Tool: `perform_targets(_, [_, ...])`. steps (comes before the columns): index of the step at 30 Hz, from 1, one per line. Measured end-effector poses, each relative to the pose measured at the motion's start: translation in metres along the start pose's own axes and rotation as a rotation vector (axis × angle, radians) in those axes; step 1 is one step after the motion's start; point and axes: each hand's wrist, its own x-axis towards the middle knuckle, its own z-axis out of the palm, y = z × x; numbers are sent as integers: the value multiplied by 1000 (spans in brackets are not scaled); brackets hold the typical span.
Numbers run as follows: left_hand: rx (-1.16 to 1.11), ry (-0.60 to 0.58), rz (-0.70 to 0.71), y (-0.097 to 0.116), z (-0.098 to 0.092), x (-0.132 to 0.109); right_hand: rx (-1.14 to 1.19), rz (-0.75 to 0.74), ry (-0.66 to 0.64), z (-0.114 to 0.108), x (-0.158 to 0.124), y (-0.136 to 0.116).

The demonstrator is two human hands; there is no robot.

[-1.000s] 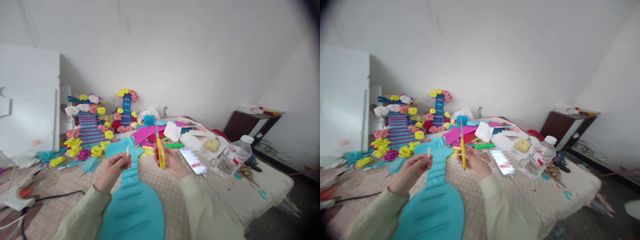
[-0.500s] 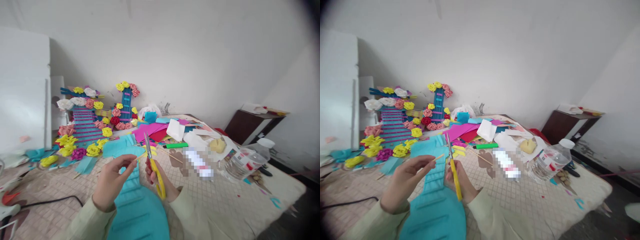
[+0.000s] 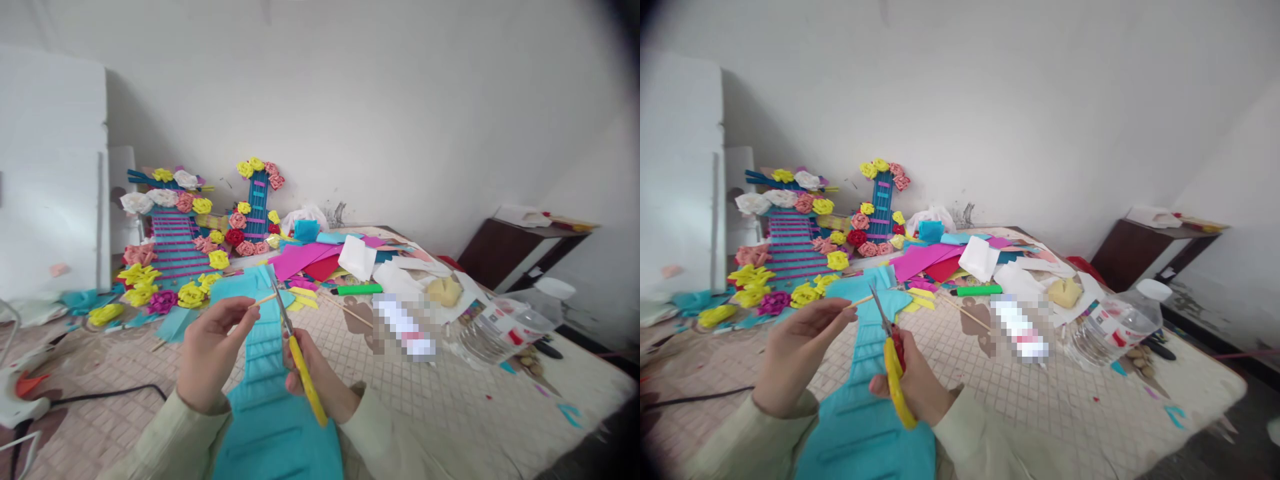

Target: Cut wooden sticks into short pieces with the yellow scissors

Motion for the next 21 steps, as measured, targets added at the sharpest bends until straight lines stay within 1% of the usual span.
perform_targets(3, [36,23,4,-4,-1,0,29,6,-71,0,-1,-7])
perform_targets(5, [51,18,12,-6,-1,0,35,10,-88,2,-3,-16])
perform_targets(10, [131,-67,50,-10,1,-5,-31,18,-71,10,-7,-32])
perform_targets(15, [127,-98,54,-9,6,-8,-38,22,-30,13,-8,-32])
perform_targets(21, [108,-92,75,-7,7,-7,-35,43,-47,13,-9,-35])
